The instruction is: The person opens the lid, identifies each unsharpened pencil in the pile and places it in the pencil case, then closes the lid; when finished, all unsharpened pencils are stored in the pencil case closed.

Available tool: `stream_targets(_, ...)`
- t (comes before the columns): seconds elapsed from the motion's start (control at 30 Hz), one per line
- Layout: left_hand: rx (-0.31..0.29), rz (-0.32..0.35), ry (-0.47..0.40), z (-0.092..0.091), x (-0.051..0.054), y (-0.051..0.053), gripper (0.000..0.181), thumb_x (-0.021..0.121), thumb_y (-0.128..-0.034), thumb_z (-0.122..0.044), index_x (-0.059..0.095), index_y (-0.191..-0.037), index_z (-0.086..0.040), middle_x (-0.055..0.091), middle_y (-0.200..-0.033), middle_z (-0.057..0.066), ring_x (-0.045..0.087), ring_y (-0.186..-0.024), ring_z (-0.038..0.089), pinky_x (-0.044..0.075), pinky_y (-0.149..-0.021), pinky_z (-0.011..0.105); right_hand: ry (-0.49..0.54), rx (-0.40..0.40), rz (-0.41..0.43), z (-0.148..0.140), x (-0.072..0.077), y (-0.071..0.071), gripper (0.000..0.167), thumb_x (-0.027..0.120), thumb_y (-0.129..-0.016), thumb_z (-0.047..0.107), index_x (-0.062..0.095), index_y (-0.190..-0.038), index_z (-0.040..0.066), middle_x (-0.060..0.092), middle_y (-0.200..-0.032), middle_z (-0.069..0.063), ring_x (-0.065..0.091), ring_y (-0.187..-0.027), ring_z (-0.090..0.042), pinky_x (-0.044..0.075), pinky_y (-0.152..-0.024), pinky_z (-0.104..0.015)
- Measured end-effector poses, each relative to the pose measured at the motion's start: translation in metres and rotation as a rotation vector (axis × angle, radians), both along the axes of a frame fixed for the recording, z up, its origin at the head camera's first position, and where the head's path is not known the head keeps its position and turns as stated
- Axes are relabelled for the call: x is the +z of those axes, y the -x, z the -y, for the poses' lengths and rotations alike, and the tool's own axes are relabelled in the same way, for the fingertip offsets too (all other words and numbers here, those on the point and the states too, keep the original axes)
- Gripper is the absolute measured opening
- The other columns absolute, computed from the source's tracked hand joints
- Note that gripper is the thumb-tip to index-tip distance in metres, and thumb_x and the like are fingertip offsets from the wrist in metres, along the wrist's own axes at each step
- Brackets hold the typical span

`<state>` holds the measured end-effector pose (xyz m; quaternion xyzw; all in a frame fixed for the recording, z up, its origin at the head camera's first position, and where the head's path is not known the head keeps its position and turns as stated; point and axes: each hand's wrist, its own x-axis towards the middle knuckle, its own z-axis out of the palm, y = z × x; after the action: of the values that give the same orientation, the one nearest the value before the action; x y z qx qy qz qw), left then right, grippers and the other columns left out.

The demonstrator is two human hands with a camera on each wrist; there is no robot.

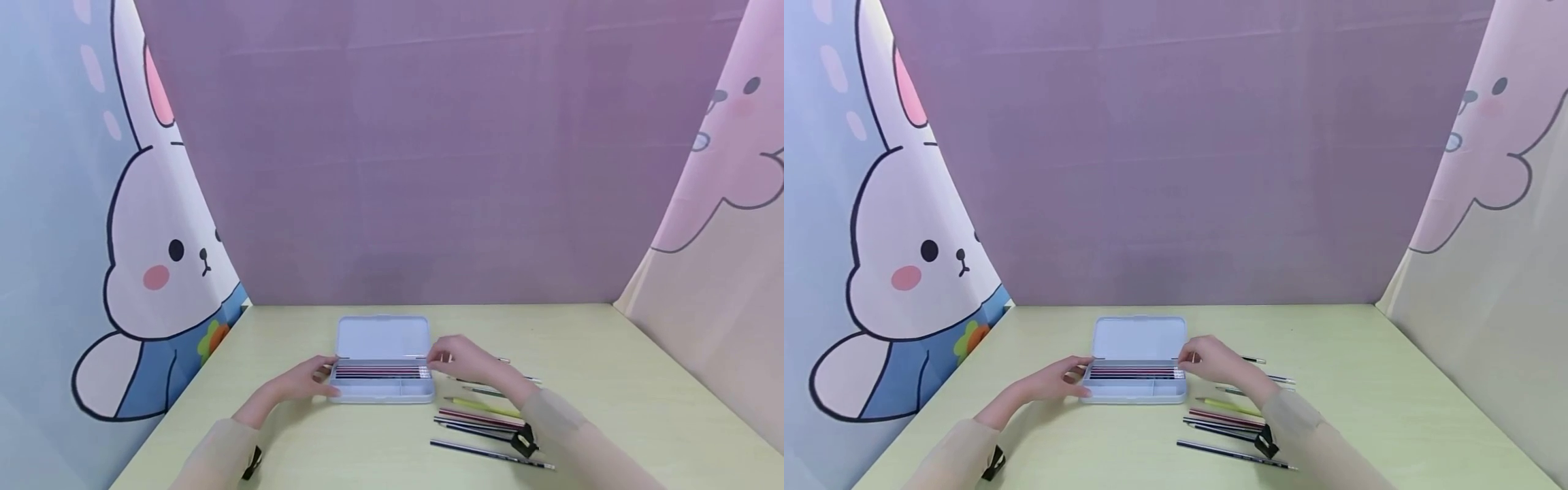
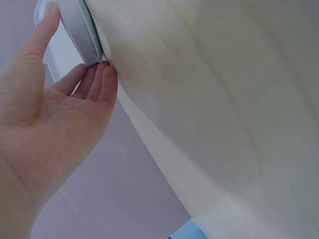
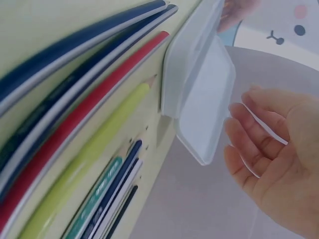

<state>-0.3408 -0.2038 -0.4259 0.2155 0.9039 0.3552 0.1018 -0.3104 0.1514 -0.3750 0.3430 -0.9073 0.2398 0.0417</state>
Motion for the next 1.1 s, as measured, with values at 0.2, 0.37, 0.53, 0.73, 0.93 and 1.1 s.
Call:
stream_targets(0.2, -0.022, -0.015, -0.006, -0.001, 0.000, 0.001, 0.076, 0.075, -0.0795, -0.029, 0.039, -0.139, 0.003, 0.049, -0.134, 0.020, 0.050, -0.117, 0.035, 0.044, -0.099, 0.048, 0.023, -0.012, -0.013, -0.021, 0.007, -0.018, 0.007, 0.064, -0.088, 0.015, 0.070, -0.090, 0.011, 0.065, -0.081, 0.006, 0.053, -0.069, -0.002, 0.048, -0.059, -0.018)
stream_targets(0.37, -0.018, -0.013, -0.003, -0.001, -0.001, 0.002, 0.076, 0.075, -0.0794, -0.029, 0.039, -0.138, 0.003, 0.049, -0.133, 0.019, 0.050, -0.117, 0.035, 0.044, -0.099, 0.048, 0.019, -0.035, 0.001, -0.040, 0.005, -0.028, 0.006, 0.064, -0.089, 0.016, 0.070, -0.091, 0.014, 0.064, -0.083, 0.008, 0.053, -0.071, -0.001, 0.049, -0.061, -0.018)
stream_targets(0.53, -0.017, -0.012, 0.000, -0.001, -0.001, 0.003, 0.076, 0.075, -0.0795, -0.030, 0.039, -0.139, 0.002, 0.049, -0.134, 0.019, 0.050, -0.117, 0.034, 0.044, -0.099, 0.048, 0.027, -0.039, 0.014, -0.059, 0.003, -0.037, 0.008, 0.064, -0.089, 0.016, 0.070, -0.092, 0.011, 0.062, -0.083, 0.008, 0.051, -0.070, 0.000, 0.048, -0.059, -0.018)
stream_targets(0.73, -0.025, -0.015, -0.002, -0.001, -0.001, 0.002, 0.076, 0.075, -0.0794, -0.030, 0.039, -0.138, 0.002, 0.049, -0.133, 0.019, 0.050, -0.117, 0.034, 0.045, -0.099, 0.048, 0.034, -0.022, 0.019, -0.079, 0.000, -0.047, 0.008, 0.064, -0.088, 0.014, 0.068, -0.092, 0.009, 0.063, -0.082, 0.008, 0.052, -0.071, 0.001, 0.049, -0.061, -0.019)
stream_targets(0.93, -0.021, -0.010, -0.005, 0.000, -0.001, 0.002, 0.076, 0.075, -0.0798, -0.029, 0.039, -0.139, 0.003, 0.048, -0.134, 0.019, 0.050, -0.117, 0.034, 0.044, -0.100, 0.048, 0.059, 0.012, 0.018, -0.093, -0.006, -0.054, 0.008, 0.064, -0.088, 0.014, 0.068, -0.091, 0.007, 0.065, -0.081, 0.006, 0.051, -0.068, 0.003, 0.049, -0.058, -0.019)
stream_targets(1.1, -0.022, -0.010, -0.005, -0.001, -0.002, 0.002, 0.076, 0.075, -0.0797, -0.030, 0.039, -0.139, 0.002, 0.049, -0.133, 0.019, 0.050, -0.117, 0.034, 0.044, -0.100, 0.049, 0.071, 0.029, 0.029, -0.102, -0.010, -0.060, 0.010, 0.064, -0.089, 0.015, 0.069, -0.090, 0.007, 0.064, -0.080, 0.006, 0.050, -0.066, 0.003, 0.048, -0.055, -0.018)
